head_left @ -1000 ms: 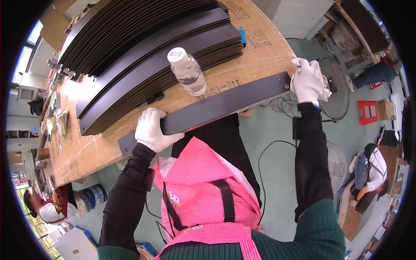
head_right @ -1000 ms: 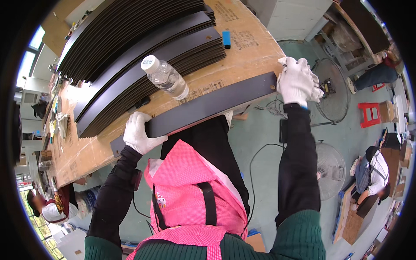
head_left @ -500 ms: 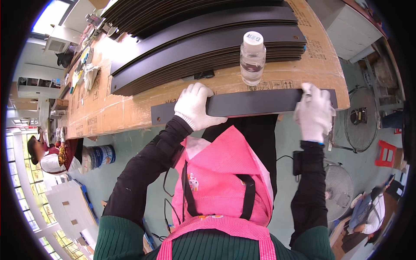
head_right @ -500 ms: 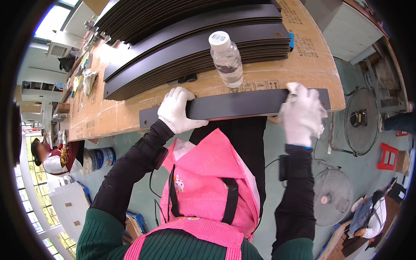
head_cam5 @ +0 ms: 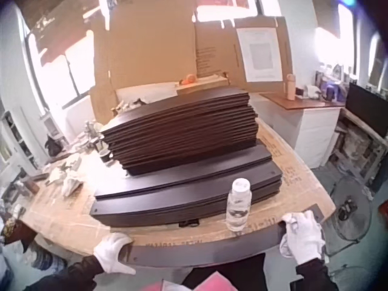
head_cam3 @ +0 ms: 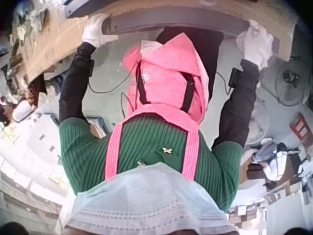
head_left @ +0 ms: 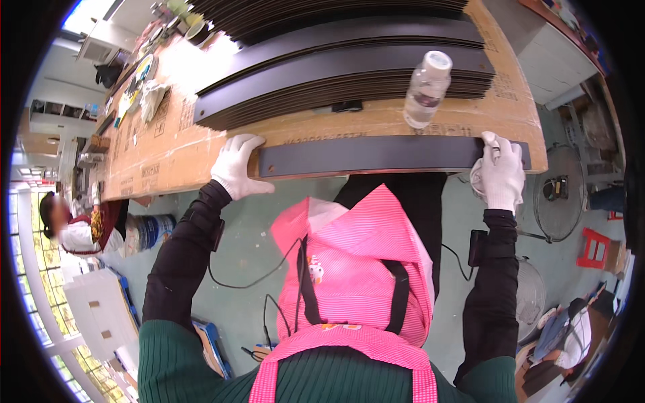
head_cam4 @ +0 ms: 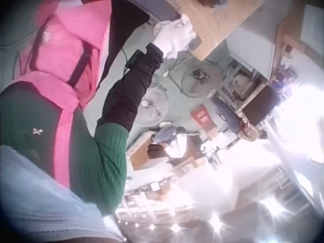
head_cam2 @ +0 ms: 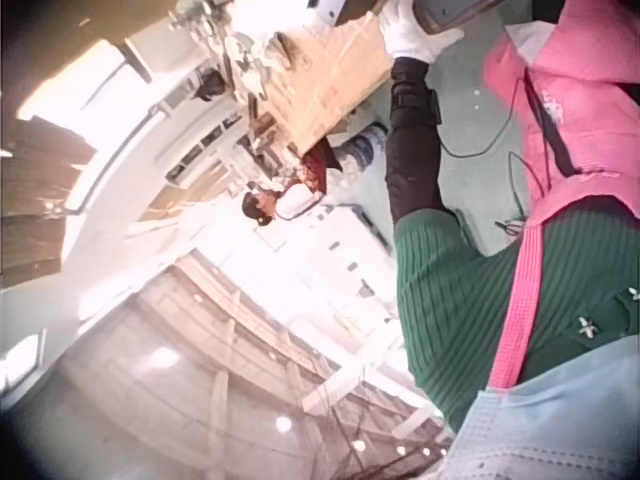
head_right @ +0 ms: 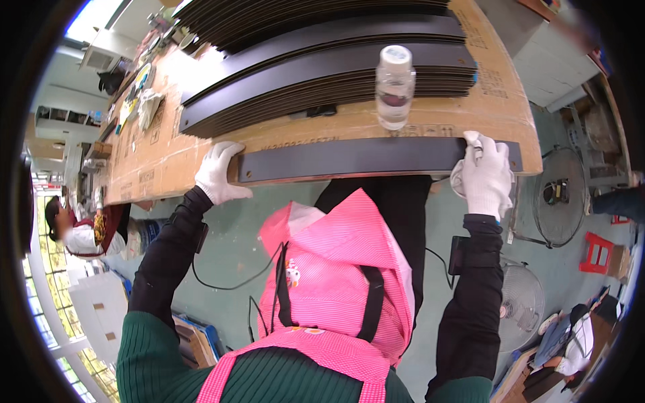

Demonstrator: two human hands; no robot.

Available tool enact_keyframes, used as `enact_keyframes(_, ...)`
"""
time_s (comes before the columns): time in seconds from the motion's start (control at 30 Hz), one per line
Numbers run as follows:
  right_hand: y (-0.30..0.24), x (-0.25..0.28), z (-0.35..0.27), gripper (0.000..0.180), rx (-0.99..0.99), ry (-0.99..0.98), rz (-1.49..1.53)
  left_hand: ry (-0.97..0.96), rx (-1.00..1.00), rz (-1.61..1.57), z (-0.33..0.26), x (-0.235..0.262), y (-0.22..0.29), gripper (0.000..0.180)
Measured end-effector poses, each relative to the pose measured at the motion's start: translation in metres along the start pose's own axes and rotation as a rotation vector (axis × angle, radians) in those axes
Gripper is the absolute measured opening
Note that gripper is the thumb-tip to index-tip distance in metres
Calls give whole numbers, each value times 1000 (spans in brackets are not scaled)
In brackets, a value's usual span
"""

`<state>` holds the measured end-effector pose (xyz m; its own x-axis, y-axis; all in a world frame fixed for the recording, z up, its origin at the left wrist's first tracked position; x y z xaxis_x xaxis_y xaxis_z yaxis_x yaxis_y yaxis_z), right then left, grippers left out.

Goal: Wiping and sanding black wooden slats on a factory workbench.

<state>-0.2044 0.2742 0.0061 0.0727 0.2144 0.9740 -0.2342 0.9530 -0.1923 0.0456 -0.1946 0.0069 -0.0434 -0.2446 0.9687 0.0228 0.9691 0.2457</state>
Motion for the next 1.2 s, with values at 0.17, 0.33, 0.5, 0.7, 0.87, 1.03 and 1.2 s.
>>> enact_keyframes(0.17,-188,-33,-64,17,446,32,25,119,3,-28,-15,-12,-24,85)
enact_keyframes(0.33,-377,-78,-115,16,747,-291,285,184,-5,-54,-10,-22,-24,75)
enact_keyframes(0.5,-379,-77,-122,17,1038,-403,559,186,-42,-167,-12,-24,-34,73)
enact_keyframes(0.7,-203,-38,-53,17,394,-55,297,167,6,-151,-25,-10,-35,77)
enact_keyframes(0.87,-320,-65,-89,17,659,-113,185,180,-13,-204,-8,-13,-31,77)
enact_keyframes(1.03,-425,-86,-132,21,954,-229,324,316,-105,-135,-10,-21,-39,63)
enact_keyframes(1.2,-343,-61,-115,22,1118,-453,480,263,-43,-207,-16,-19,-36,74)
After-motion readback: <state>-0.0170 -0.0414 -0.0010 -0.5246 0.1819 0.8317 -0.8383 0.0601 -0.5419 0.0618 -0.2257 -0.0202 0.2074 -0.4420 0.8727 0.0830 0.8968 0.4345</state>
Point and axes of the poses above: each hand's wrist, its own z-axis towards the middle knuckle, its own x-axis out of the back of the hand, y = z × x, the point moved 7 cm from there along z, towards the middle knuckle, and after that the axes turned 9 degrees about -y, right-handed, at the moved point
